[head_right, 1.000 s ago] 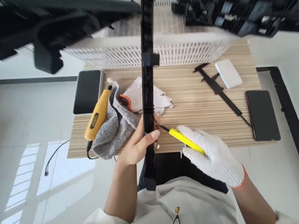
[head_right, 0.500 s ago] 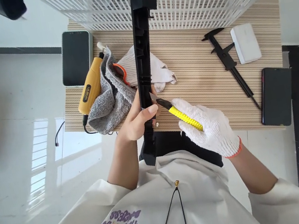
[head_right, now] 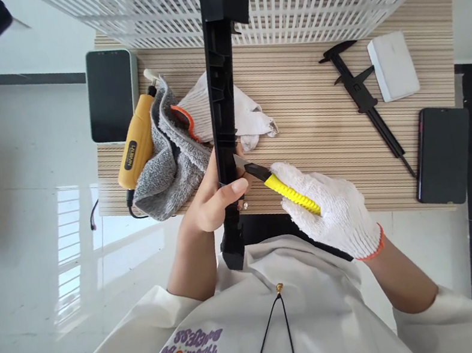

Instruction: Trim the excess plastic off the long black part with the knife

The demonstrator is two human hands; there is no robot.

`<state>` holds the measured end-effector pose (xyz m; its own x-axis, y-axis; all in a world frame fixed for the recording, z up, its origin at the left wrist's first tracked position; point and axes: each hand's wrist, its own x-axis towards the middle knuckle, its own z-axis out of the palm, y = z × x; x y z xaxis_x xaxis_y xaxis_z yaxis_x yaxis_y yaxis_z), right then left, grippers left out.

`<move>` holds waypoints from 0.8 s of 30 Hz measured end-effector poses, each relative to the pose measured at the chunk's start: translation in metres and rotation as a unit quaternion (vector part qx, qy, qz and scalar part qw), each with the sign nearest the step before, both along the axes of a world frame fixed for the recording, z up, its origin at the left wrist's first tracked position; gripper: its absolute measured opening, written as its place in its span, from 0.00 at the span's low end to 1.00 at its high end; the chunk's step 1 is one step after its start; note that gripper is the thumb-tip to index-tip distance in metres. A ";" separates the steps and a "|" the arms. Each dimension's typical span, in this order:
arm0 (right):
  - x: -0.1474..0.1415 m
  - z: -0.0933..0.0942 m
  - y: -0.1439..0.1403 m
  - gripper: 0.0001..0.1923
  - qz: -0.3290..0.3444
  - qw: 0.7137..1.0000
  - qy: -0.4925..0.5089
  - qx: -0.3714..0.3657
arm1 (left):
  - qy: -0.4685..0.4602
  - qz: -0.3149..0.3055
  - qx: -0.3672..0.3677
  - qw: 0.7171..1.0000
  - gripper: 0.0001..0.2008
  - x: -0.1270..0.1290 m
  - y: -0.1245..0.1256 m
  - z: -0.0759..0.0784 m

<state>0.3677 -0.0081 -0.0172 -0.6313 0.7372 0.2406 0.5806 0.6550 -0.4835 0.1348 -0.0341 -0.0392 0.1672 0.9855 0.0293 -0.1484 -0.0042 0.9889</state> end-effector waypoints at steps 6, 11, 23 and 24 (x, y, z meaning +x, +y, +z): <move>0.001 -0.001 -0.001 0.24 -0.002 1.000 -0.016 0.018 | 0.012 -0.003 0.000 1.000 0.18 -0.001 0.000 -0.002; 0.000 0.001 -0.005 0.23 -0.008 0.997 -0.068 0.027 | 0.021 -0.002 -0.001 1.000 0.18 -0.003 0.001 0.003; -0.001 -0.001 -0.014 0.23 -0.018 0.995 -0.090 0.036 | -0.010 -0.002 -0.008 1.000 0.16 0.000 -0.001 0.002; -0.001 -0.001 -0.015 0.24 -0.020 0.995 -0.088 0.032 | -0.010 -0.007 -0.012 1.000 0.16 0.000 -0.001 0.003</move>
<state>0.3664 -0.0235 -0.0181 -0.6391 0.7488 0.1758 0.6784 0.6564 -0.3299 0.1347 -0.0349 -0.0366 0.1797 0.9837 0.0086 -0.1682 0.0221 0.9855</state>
